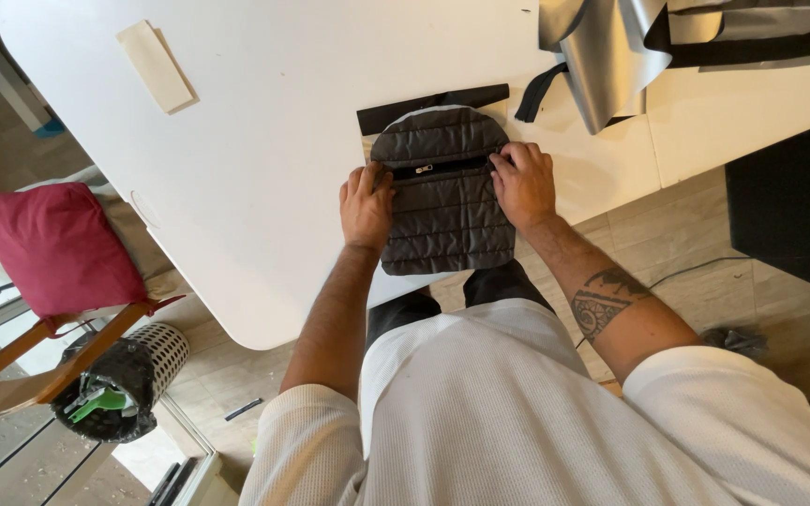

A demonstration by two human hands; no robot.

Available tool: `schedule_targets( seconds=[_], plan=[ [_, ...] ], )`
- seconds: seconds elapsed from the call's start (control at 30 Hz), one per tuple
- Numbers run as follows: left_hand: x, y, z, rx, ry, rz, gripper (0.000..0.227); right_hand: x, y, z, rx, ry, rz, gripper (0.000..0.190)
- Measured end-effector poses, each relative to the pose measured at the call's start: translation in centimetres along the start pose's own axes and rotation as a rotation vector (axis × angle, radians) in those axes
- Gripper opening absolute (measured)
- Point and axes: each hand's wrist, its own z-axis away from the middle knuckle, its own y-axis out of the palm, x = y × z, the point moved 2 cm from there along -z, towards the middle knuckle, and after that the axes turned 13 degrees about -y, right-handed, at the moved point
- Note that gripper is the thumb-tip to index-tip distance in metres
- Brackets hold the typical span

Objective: Preparing and cutting fabric or leather materials for sewing, including trimming with scissors and folding pieces.

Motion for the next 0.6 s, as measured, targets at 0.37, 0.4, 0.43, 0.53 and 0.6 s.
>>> schedule_targets(
  seconds=[0.37, 0.4, 0.43, 0.53, 0.6],
  plan=[
    [0.07, 0.12, 0.11, 0.001, -0.008, 0.016, 0.03, 0.04, -0.14, -0.03, 0.004, 0.008, -0.019, 0.021],
    [0.11, 0.18, 0.16, 0.001, -0.009, 0.02, 0.03, 0.08, -0.11, 0.01, 0.004, 0.01, -0.019, 0.021],
    [0.14, 0.24, 0.15, 0.0, -0.01, 0.025, 0.03, 0.07, -0.1, 0.02, 0.002, 0.013, -0.018, 0.021],
    [-0.05, -0.12, 0.01, 0.01, -0.009, 0.022, 0.03, 0.07, -0.27, -0.12, -0.002, 0.01, -0.025, 0.022],
    [-0.18, -0.26, -0.02, 0.006, -0.012, 0.026, 0.03, 0.01, -0.08, -0.02, -0.002, 0.011, -0.025, 0.023]
  ],
)
